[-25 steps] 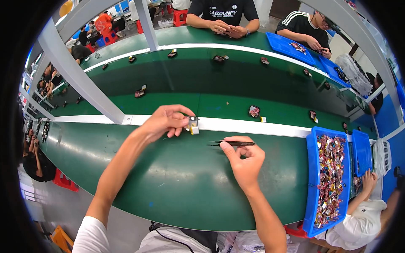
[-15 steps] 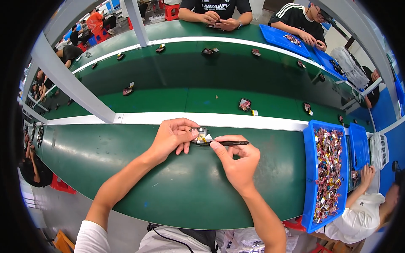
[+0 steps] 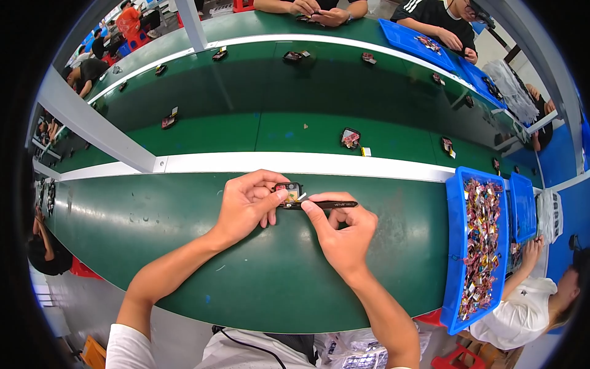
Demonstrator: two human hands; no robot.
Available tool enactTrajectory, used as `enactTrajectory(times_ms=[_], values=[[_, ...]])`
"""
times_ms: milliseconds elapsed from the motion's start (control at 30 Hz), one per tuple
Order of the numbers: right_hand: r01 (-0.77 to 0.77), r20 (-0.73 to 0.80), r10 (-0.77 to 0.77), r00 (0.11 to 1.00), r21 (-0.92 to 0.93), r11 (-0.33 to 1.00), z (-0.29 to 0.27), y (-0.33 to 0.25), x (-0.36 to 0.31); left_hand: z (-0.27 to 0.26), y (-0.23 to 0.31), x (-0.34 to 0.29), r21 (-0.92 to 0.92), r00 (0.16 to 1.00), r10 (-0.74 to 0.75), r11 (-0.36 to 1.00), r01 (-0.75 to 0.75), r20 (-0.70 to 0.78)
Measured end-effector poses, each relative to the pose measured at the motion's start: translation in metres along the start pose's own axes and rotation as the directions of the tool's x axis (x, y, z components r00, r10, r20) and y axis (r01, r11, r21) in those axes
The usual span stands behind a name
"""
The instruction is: Assembling small electronic components using tweezers at a factory workbench.
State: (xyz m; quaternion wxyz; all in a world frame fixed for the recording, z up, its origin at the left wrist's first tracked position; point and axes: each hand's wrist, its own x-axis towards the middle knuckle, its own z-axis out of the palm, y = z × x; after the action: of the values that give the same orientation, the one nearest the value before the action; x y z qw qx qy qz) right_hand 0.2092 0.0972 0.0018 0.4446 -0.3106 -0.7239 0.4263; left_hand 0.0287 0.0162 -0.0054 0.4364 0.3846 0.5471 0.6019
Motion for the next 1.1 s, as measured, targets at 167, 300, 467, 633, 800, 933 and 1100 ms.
enactTrajectory(times_ms=[167, 300, 467, 633, 800, 933, 1100], values=[[-0.119, 0.029, 0.116, 0.993, 0.097, 0.988, 0.000, -0.002, 0.000, 0.000, 0.000, -0.001, -0.042, 0.999, -0.020, 0.999, 0.022, 0.036], [-0.390, 0.105, 0.376, 0.921, 0.289, 0.874, -0.005, -0.016, 0.005, 0.000, -0.003, -0.001, -0.091, 0.998, 0.013, 0.996, -0.008, 0.056], [-0.453, 0.146, 0.429, 0.892, 0.272, 0.849, -0.011, -0.015, 0.007, 0.002, -0.004, 0.000, -0.111, 0.996, 0.039, 0.993, -0.029, 0.086], [-0.436, 0.147, 0.411, 0.900, 0.291, 0.851, -0.007, -0.015, 0.008, 0.002, -0.005, 0.000, -0.115, 0.997, 0.025, 0.993, -0.017, 0.072], [-0.392, 0.134, 0.369, 0.920, 0.281, 0.876, -0.007, -0.015, 0.007, 0.000, -0.003, 0.001, -0.123, 0.997, 0.010, 0.992, -0.001, 0.073], [-0.363, 0.131, 0.339, 0.932, 0.295, 0.884, -0.008, -0.014, 0.008, -0.006, -0.003, 0.004, -0.106, 0.993, 0.008, 0.994, 0.004, 0.115], [-0.251, 0.115, 0.227, 0.967, 0.274, 0.928, -0.008, -0.011, 0.006, -0.010, 0.000, 0.007, -0.146, 0.987, -0.041, 0.987, 0.064, 0.154]])
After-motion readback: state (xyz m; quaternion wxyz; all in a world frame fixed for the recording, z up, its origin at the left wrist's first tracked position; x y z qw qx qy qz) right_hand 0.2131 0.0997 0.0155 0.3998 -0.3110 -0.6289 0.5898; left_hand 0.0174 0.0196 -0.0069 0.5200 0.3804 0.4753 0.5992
